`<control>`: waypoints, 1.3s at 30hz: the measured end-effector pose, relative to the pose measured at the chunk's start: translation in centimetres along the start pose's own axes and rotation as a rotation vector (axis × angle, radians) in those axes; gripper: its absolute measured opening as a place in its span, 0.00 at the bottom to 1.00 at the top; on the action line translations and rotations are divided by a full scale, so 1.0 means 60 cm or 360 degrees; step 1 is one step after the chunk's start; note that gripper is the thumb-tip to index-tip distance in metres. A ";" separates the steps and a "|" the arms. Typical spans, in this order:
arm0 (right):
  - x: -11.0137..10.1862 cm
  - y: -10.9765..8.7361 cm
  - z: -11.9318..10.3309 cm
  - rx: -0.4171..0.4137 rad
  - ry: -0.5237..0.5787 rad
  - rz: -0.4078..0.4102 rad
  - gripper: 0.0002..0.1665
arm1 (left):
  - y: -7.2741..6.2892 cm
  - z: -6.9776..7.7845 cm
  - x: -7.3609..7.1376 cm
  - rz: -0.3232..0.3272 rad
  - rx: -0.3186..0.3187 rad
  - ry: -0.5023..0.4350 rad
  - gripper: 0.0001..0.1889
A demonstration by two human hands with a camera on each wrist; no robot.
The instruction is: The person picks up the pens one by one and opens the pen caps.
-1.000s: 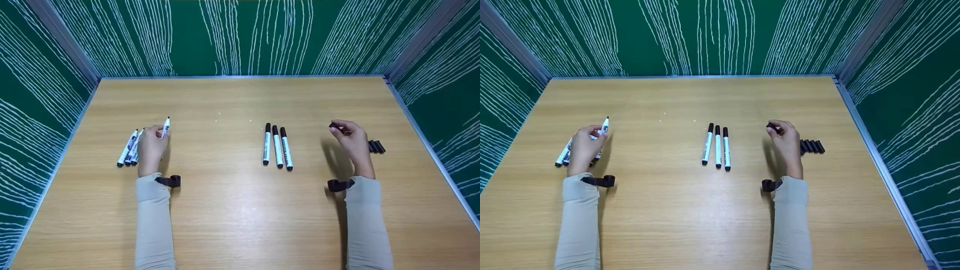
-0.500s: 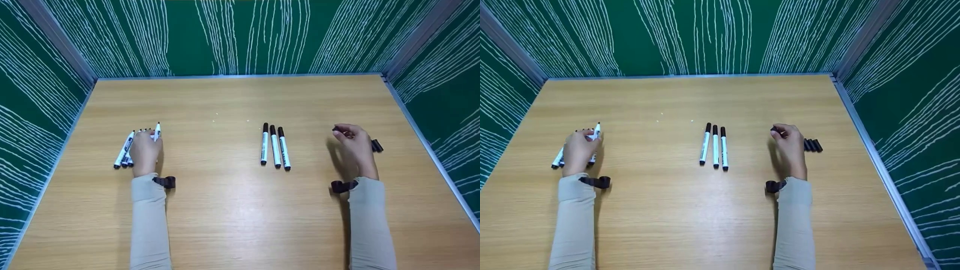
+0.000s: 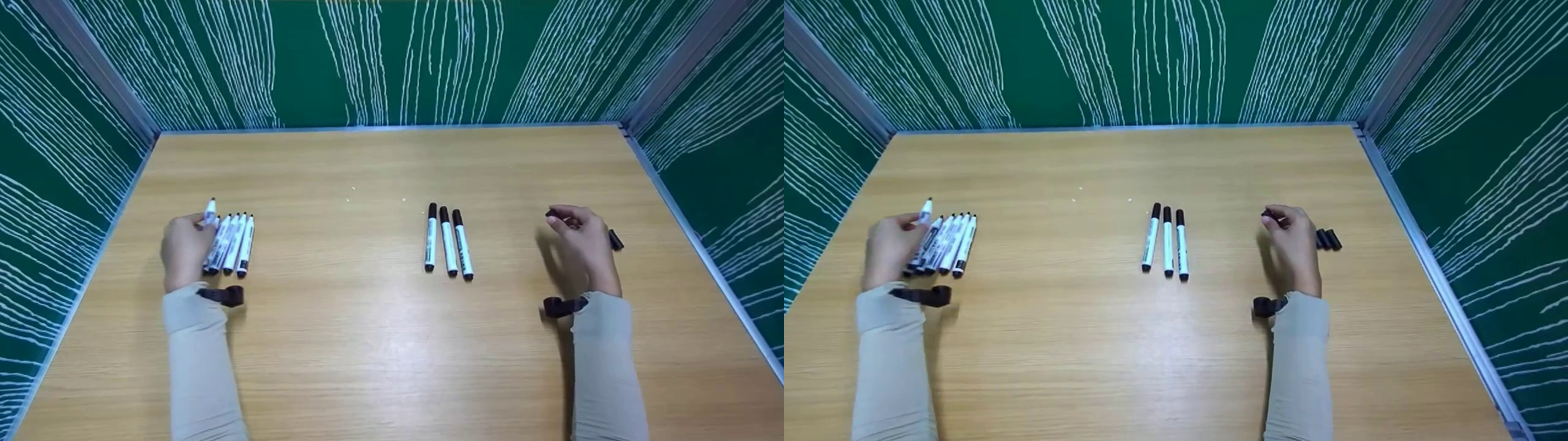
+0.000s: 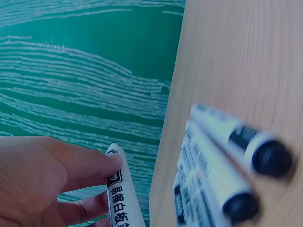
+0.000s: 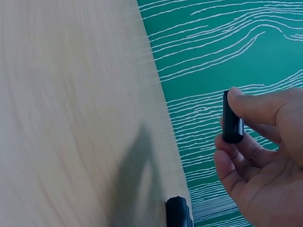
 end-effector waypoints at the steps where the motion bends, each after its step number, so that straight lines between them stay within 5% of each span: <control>1: -0.001 0.000 0.001 0.0004 0.0003 -0.0005 0.30 | 0.000 -0.008 -0.006 -0.0011 -0.0021 -0.0019 0.25; 8: -0.009 -0.002 0.007 0.0001 -0.0036 -0.0031 0.29 | 0.007 -0.057 -0.034 0.0029 -0.0056 -0.0005 0.24; 15: -0.018 -0.007 0.014 0.0032 -0.0057 -0.0041 0.30 | 0.021 -0.086 -0.033 0.0008 -0.0105 0.0061 0.23; 29: -0.033 -0.015 0.027 0.0166 -0.0054 -0.0078 0.31 | 0.029 -0.102 -0.016 -0.0079 -0.0156 0.0102 0.23; 39: -0.042 -0.022 0.029 0.0123 -0.0101 -0.0059 0.32 | 0.028 -0.107 -0.012 -0.0082 -0.0147 0.0068 0.23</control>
Point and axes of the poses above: each hand's wrist, its own y-axis towards the middle knuckle, its own x-axis out of the palm, z = x × y, the point moved 6 cm from there along y, towards the middle knuckle, and after that the axes turned 8 degrees about -z, right-handed, at the moved point
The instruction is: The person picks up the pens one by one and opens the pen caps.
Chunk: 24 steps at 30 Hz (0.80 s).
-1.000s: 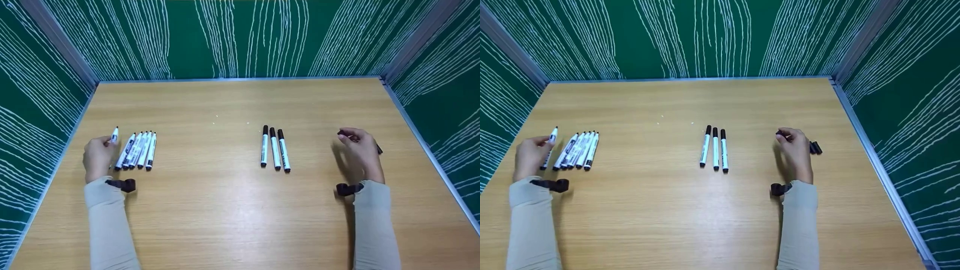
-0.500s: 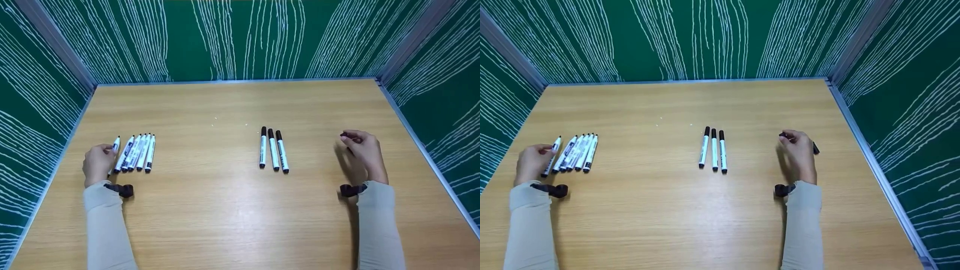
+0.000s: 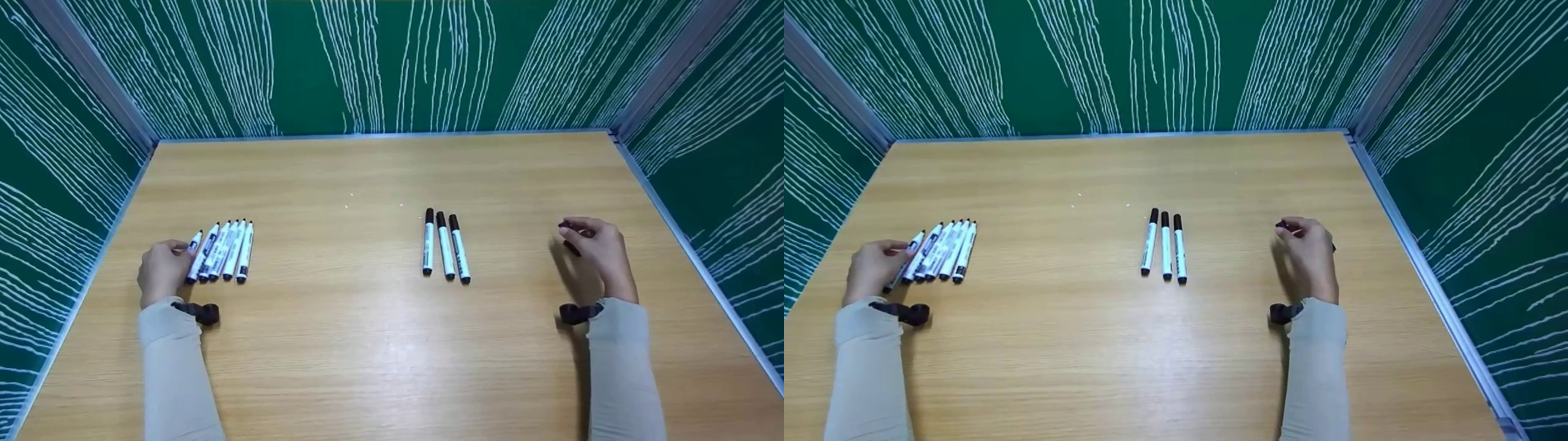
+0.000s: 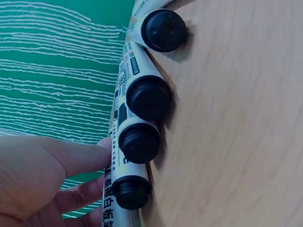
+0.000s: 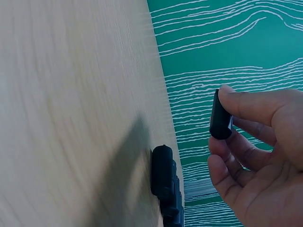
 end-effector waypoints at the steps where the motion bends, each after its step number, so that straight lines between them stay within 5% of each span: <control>1: 0.000 -0.001 0.000 -0.0006 -0.0001 0.0003 0.32 | 0.000 0.000 -0.001 0.0011 0.0010 0.0016 0.23; 13: 0.005 -0.002 0.012 0.0023 0.0002 0.0008 0.30 | -0.019 0.003 -0.013 0.0049 0.0032 -0.0136 0.26; 24: 0.021 0.001 0.025 0.0092 0.0006 -0.0050 0.28 | -0.054 0.050 -0.029 0.0250 0.0203 -0.0385 0.24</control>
Point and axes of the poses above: each hand's wrist, its own y-axis towards the middle knuckle, its own x-axis out of the palm, z = x × y, the point moved 6 cm from there along y, towards the middle knuckle, and after that the axes turned 8 degrees about -z, right-handed, at the moved point
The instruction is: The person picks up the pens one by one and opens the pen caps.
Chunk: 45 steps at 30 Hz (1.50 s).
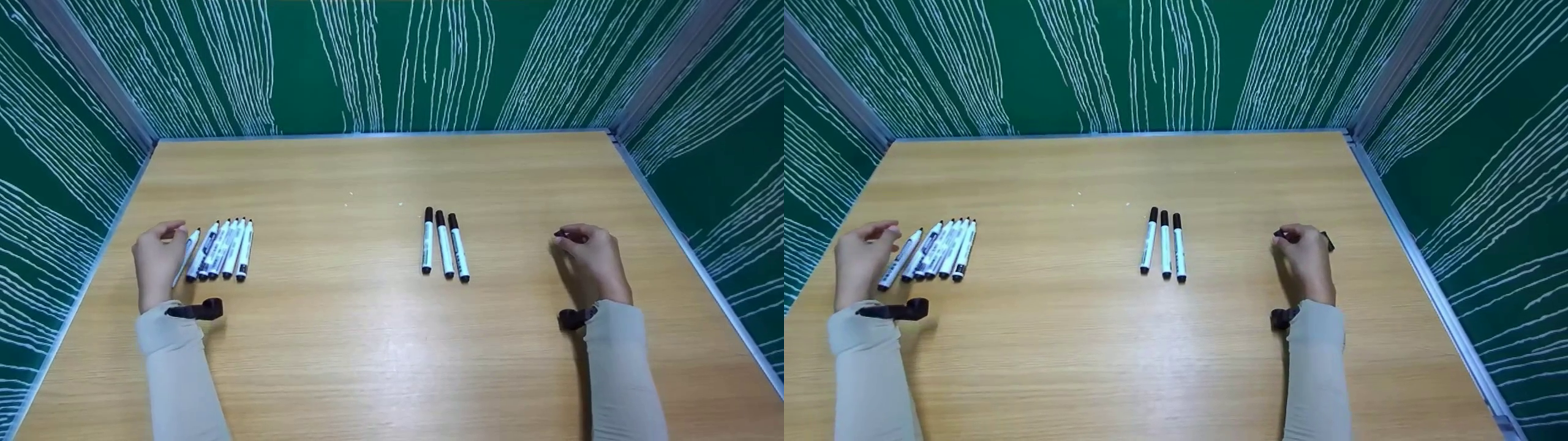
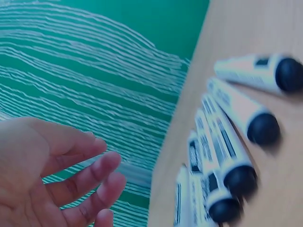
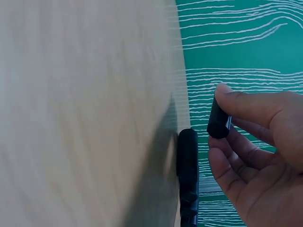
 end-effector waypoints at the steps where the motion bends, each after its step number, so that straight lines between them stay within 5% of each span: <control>1: 0.001 0.000 0.000 -0.0004 -0.0006 0.0007 0.28 | -0.003 0.006 0.000 0.0008 0.0016 -0.0011 0.24; 9: 0.001 -0.002 -0.007 -0.0088 -0.0133 0.0057 0.26 | -0.013 0.040 0.009 0.0085 0.0151 -0.0103 0.21; 16: 0.008 0.002 0.000 0.0018 -0.0105 -0.0037 0.24 | -0.015 0.058 0.024 0.0034 0.0177 -0.0089 0.21; 30: 0.007 0.001 0.000 0.0015 -0.0239 -0.0089 0.23 | -0.017 0.055 0.037 -0.0089 0.0115 -0.0095 0.22; 40: 0.003 -0.003 -0.008 -0.0051 -0.0293 -0.0047 0.23 | -0.019 0.054 0.032 0.0027 0.0210 -0.0083 0.19; 45: 0.001 -0.005 -0.015 -0.0029 -0.0265 -0.0049 0.25 | -0.019 0.055 0.036 0.0020 0.0158 -0.0074 0.20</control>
Point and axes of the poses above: each hand's wrist, its own y-axis towards the middle knuckle, its own x-axis out of the palm, z = x × y, the point moved 6 cm from there along y, towards the middle knuckle, and after that the axes turned 8 degrees about -z, right-handed, at the moved point
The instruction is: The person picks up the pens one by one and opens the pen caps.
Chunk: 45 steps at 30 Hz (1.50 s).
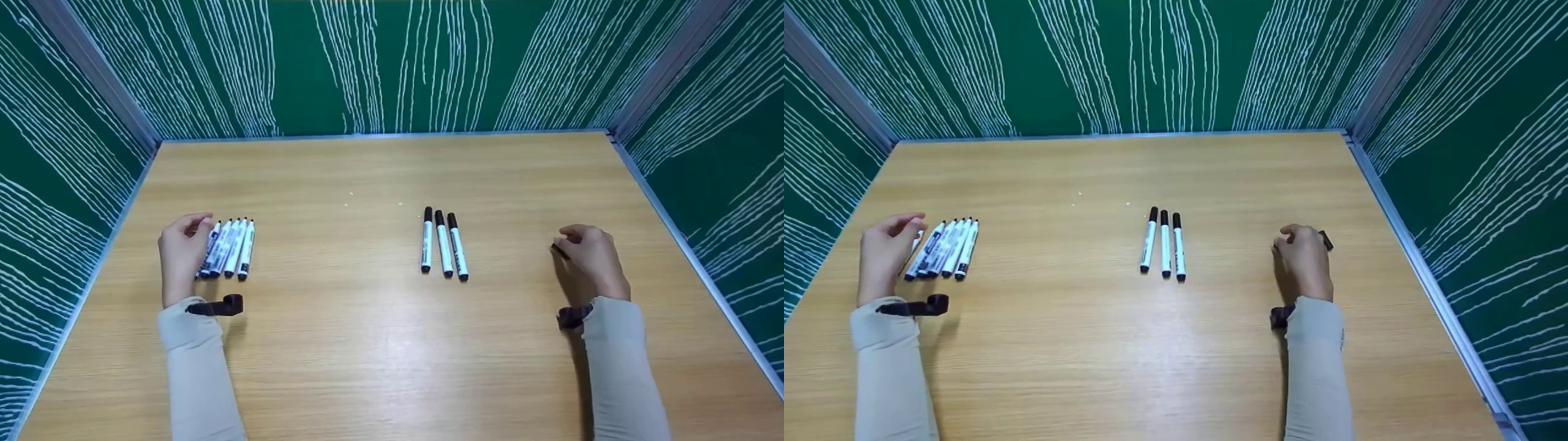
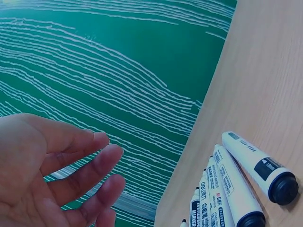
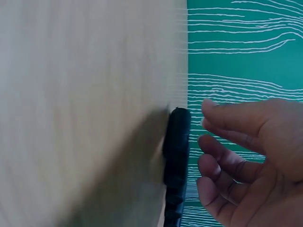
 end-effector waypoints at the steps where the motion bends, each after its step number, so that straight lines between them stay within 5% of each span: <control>1: -0.001 0.000 -0.001 0.0007 0.0016 -0.0006 0.26 | 0.000 0.002 0.001 0.0001 0.0003 0.0002 0.20; 15: -0.022 -0.012 -0.045 -0.0194 0.0136 0.0070 0.31 | -0.002 0.044 0.039 -0.0102 0.0080 -0.0088 0.21; 20: -0.018 -0.010 -0.062 -0.0244 0.0143 0.0114 0.31 | 0.004 0.065 0.075 -0.0075 0.0274 -0.0138 0.19; 24: -0.015 -0.007 -0.079 -0.0350 0.0153 0.0157 0.29 | 0.006 0.088 0.111 -0.0088 0.0437 -0.0155 0.17; 32: 0.007 0.003 -0.106 -0.0412 0.0236 0.0126 0.30 | 0.005 0.129 0.212 -0.0305 0.0518 -0.0178 0.19; 45: 0.042 0.018 -0.133 -0.0460 0.0339 0.0106 0.28 | -0.020 0.192 0.381 -0.0662 0.0646 0.0058 0.19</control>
Point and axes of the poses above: each hand's wrist, its own y-axis towards the middle knuckle, its own x-axis out of the palm, z = x × y, the point moved 6 cm from there along y, towards the middle knuckle, and after that the axes turned 8 degrees about -z, right-handed, at the moved point
